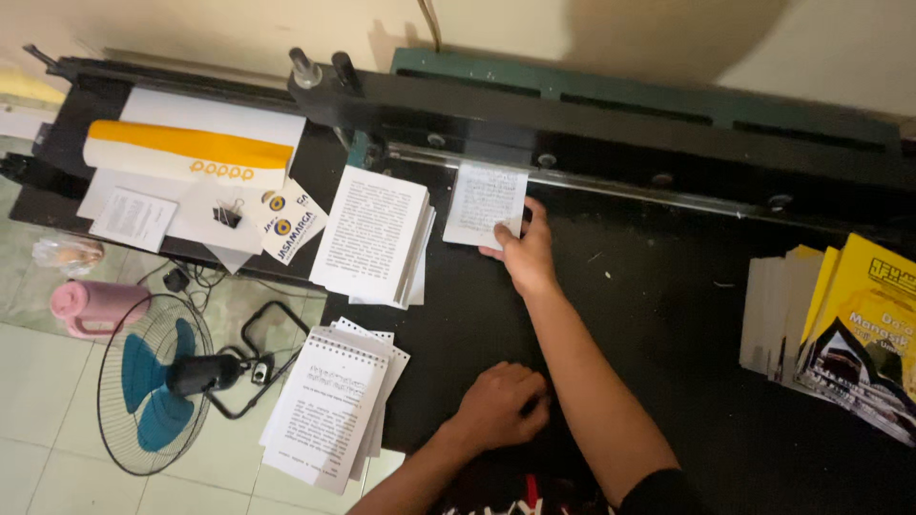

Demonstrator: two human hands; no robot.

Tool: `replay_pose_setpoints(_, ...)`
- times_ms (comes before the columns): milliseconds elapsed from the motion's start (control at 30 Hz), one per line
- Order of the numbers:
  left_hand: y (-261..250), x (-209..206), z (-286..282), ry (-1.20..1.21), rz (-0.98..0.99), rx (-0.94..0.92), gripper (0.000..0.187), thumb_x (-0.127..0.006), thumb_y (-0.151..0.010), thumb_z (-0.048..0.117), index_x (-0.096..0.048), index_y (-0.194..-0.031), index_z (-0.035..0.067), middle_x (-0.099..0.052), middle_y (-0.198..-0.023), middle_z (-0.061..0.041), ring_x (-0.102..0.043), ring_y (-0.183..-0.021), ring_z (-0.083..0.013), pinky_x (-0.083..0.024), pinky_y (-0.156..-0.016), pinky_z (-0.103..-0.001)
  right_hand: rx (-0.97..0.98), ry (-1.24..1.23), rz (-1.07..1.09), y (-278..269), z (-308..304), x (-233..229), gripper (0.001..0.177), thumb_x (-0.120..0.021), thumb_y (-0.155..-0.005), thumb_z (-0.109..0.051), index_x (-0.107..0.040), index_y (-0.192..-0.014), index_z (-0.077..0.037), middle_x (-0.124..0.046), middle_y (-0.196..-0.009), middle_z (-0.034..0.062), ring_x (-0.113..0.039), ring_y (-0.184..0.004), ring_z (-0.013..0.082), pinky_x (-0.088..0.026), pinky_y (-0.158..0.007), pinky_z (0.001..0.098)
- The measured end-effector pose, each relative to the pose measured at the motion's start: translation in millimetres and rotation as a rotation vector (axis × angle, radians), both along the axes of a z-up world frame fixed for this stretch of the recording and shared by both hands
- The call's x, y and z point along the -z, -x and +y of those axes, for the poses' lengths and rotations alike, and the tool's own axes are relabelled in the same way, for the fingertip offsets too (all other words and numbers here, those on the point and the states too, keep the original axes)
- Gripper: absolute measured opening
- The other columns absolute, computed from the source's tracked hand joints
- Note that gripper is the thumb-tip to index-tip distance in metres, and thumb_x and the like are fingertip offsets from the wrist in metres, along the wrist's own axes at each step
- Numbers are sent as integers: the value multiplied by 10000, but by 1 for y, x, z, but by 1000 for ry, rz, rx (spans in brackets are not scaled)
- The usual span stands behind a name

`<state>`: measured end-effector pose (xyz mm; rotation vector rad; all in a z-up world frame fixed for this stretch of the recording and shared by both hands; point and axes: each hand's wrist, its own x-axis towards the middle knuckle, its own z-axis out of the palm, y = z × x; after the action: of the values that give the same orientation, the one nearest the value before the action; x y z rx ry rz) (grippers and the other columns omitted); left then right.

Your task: The person sorts through a stack of printed papers on a black table, separating them into different piles. They handle the papers by hand, moving them between stacks and occasionally flipping them over to check the content.

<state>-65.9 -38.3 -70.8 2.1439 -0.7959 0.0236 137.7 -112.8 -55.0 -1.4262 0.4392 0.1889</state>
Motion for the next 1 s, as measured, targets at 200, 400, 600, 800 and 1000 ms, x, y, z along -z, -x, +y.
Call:
replay_pose_setpoints(200,0,0,2,0,-24,11,99,-652,-829,158,-606,-883,89,-616,-771,-144,-592,-721,-363,-427,-644,-476,27,-31,-27,-4,-2,20,594,-579,-945,38,-358,-1466,-141,-626,-1327,200,-695,-1108,378,-698,-735,480)
replay_pose_setpoints(400,-4,1,3,-13,5,40,143,-652,-862,192,-571,-874,74,-614,-781,-155,-593,-733,-374,-422,-656,-485,26,-12,-12,-3,-1,15,613,-591,-952,26,-354,-1489,-150,-596,-1317,179,-665,-1151,366,-700,-746,463)
replay_pose_setpoints(600,-1,-11,13,333,154,-81,202,-679,-903,125,-530,-766,123,-577,-707,-47,-555,-656,-254,-420,-662,-389,43,-100,-24,0,-7,28,626,-610,-925,-9,-371,-1481,-169,-638,-1307,173,-680,-1114,337,-683,-740,478)
replay_pose_setpoints(800,-2,-6,47,681,558,-550,167,-676,-922,116,-617,-768,136,-558,-708,40,-483,-684,-79,-387,-631,-280,-28,-88,-182,86,-49,0,751,-680,-887,-84,-333,-1543,-200,-633,-1338,215,-677,-1095,321,-659,-559,406)
replay_pose_setpoints(1000,-36,-64,47,1475,649,-71,802,-747,-792,358,-454,-1400,-75,-579,-1250,-237,-600,-1113,-312,-549,-817,-430,-274,-100,-171,171,-71,-67,868,-708,-822,-96,-259,-1564,-54,-646,-1132,362,-770,-799,479,-707,-524,501)
